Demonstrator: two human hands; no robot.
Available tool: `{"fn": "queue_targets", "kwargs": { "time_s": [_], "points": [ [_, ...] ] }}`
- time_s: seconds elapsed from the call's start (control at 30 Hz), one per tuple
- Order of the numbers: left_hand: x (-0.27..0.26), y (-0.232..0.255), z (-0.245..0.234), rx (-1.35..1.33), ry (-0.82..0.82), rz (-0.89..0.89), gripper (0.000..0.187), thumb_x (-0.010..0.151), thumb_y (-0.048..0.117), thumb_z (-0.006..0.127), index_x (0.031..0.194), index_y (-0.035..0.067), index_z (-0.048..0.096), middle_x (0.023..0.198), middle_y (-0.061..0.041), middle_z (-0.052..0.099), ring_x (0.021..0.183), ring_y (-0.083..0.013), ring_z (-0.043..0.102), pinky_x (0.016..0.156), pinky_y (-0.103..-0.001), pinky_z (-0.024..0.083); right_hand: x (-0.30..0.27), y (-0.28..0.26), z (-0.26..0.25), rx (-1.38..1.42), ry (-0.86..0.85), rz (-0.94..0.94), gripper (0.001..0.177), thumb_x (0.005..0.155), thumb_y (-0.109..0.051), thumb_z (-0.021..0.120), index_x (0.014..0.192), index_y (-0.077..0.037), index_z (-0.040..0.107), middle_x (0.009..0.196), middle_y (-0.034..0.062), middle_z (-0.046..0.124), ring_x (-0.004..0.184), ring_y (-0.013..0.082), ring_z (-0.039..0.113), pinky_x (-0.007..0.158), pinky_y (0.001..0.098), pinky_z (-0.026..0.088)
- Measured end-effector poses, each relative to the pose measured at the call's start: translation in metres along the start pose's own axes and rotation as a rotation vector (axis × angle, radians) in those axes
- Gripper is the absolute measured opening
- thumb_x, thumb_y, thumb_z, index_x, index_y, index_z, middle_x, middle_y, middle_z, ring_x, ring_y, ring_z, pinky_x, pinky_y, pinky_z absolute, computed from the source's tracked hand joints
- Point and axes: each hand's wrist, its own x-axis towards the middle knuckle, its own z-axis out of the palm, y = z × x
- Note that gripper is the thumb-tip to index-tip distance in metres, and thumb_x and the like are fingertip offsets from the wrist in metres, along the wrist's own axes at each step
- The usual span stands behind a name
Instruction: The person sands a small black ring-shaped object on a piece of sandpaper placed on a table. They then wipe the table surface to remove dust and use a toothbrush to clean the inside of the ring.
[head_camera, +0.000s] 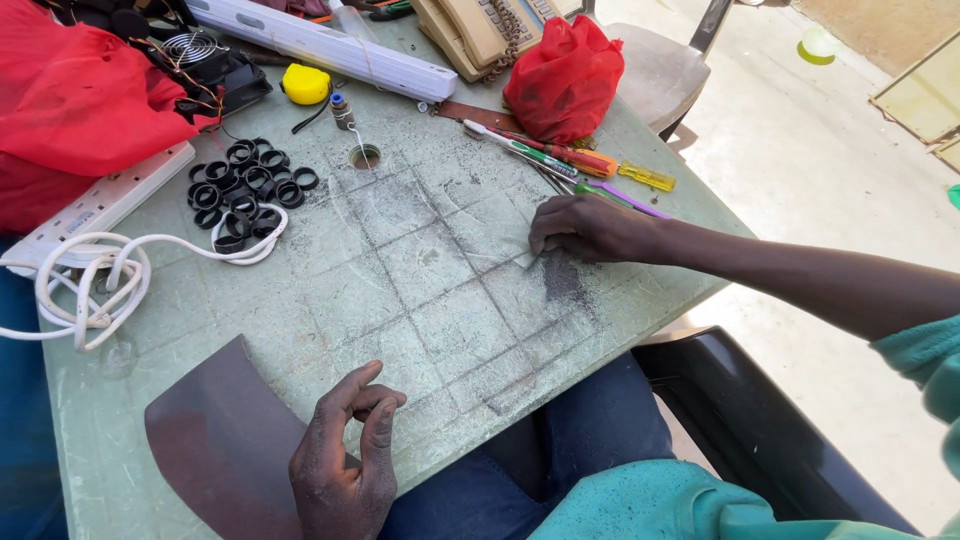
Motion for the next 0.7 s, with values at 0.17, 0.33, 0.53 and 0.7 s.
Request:
{"fn": "queue_targets", "kwargs": {
  "time_s": [0.17, 0.33, 0.53, 0.7],
  "points": [
    [0.000, 0.000, -0.003, 0.023, 0.009, 0.002, 0.030, 0.103, 0.020, 0.057, 0.128, 0.004, 0.064, 0.093, 0.000, 0.078, 0.087, -0.0128, 0.075, 0.083, -0.030, 0.062, -0.016, 0.011, -0.010, 0.068, -0.137, -0.043, 0.028, 0.105, -0.012, 0.039, 0.099, -0.009, 0.067, 0.090, 0.0068, 0.065, 0.081, 0.0274, 0.062, 0.074, 0.0377, 0.049],
    [0.003, 0.000, 0.002, 0.070, 0.007, -0.022, 0.029, 0.102, 0.023, 0.057, 0.125, 0.008, 0.067, 0.089, 0.005, 0.078, 0.067, -0.0048, 0.070, 0.050, -0.021, 0.050, -0.002, 0.009, -0.031, 0.173, -0.129, 0.018, 0.026, 0.106, -0.023, 0.045, 0.099, -0.010, 0.066, 0.090, 0.0056, 0.066, 0.077, 0.0220, 0.063, 0.073, 0.0359, 0.050],
    [-0.001, -0.002, 0.006, 0.062, -0.028, 0.045, 0.030, 0.104, 0.019, 0.056, 0.127, 0.003, 0.066, 0.091, -0.001, 0.077, 0.088, -0.0139, 0.076, 0.083, -0.030, 0.064, 0.023, 0.016, 0.004, -0.037, 0.013, -0.036, 0.021, 0.108, -0.017, 0.045, 0.100, -0.012, 0.064, 0.095, 0.0074, 0.063, 0.090, 0.0295, 0.057, 0.081, 0.0403, 0.046],
    [0.000, 0.006, -0.003, 0.064, 0.031, 0.053, 0.028, 0.104, 0.014, 0.056, 0.126, -0.001, 0.064, 0.087, -0.004, 0.078, 0.086, -0.0129, 0.076, 0.085, -0.030, 0.064, 0.002, -0.007, 0.008, 0.030, -0.070, -0.153, 0.032, 0.109, -0.016, 0.031, 0.101, -0.007, 0.061, 0.103, 0.0127, 0.064, 0.092, 0.0332, 0.057, 0.084, 0.0439, 0.044]
  ]
}}
